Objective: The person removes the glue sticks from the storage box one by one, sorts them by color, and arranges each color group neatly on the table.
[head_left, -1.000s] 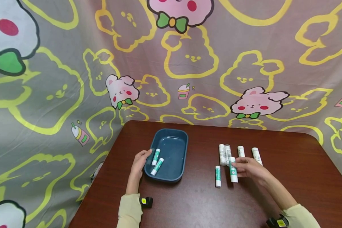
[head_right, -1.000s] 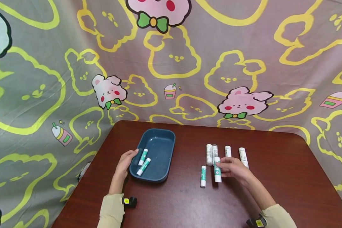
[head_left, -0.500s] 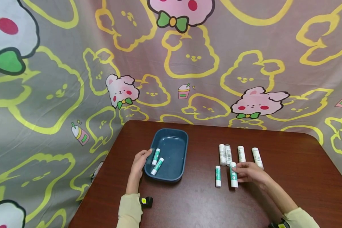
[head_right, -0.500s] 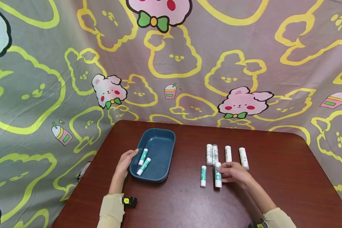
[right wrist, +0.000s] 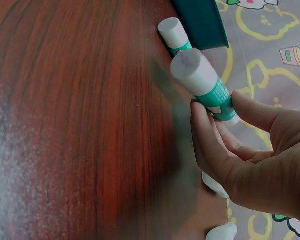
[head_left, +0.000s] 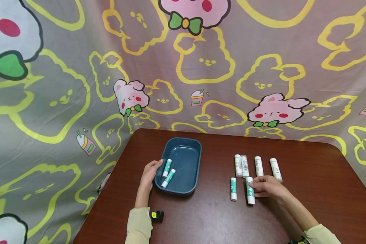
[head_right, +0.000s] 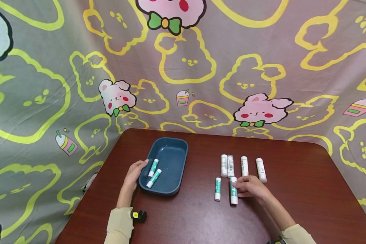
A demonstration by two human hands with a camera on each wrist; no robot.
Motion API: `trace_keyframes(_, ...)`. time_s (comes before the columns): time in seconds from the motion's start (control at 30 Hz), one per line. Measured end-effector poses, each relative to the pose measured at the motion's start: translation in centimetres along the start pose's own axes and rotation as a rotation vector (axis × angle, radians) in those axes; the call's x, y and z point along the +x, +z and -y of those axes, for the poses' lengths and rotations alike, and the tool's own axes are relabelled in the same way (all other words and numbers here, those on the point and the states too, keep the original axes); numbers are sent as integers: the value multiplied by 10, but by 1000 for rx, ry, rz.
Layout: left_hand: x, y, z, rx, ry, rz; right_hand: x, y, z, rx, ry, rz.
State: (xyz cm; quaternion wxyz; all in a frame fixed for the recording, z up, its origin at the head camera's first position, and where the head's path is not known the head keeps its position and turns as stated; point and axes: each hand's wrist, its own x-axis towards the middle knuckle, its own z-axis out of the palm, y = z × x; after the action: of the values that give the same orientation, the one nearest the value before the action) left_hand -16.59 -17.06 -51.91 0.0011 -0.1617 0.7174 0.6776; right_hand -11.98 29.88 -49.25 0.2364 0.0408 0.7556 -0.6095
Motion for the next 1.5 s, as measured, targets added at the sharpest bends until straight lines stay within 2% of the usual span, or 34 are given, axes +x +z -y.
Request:
trace_keyframes(0.23,-1,-1,1,-9,17,7,3,0,-6,0,-15,3)
trace_keyframes(0.4,-2,-2,2,-6,47,16,4,2,-6,-39,-17,-35)
trace_keyframes(0.67,0,-1,1,-3,-3,-4,4,4,-6,-92,-27,-69)
trace_keyframes(1.5,-1,-1,0,22,9,6,7,12,-4,-112,-3,-133)
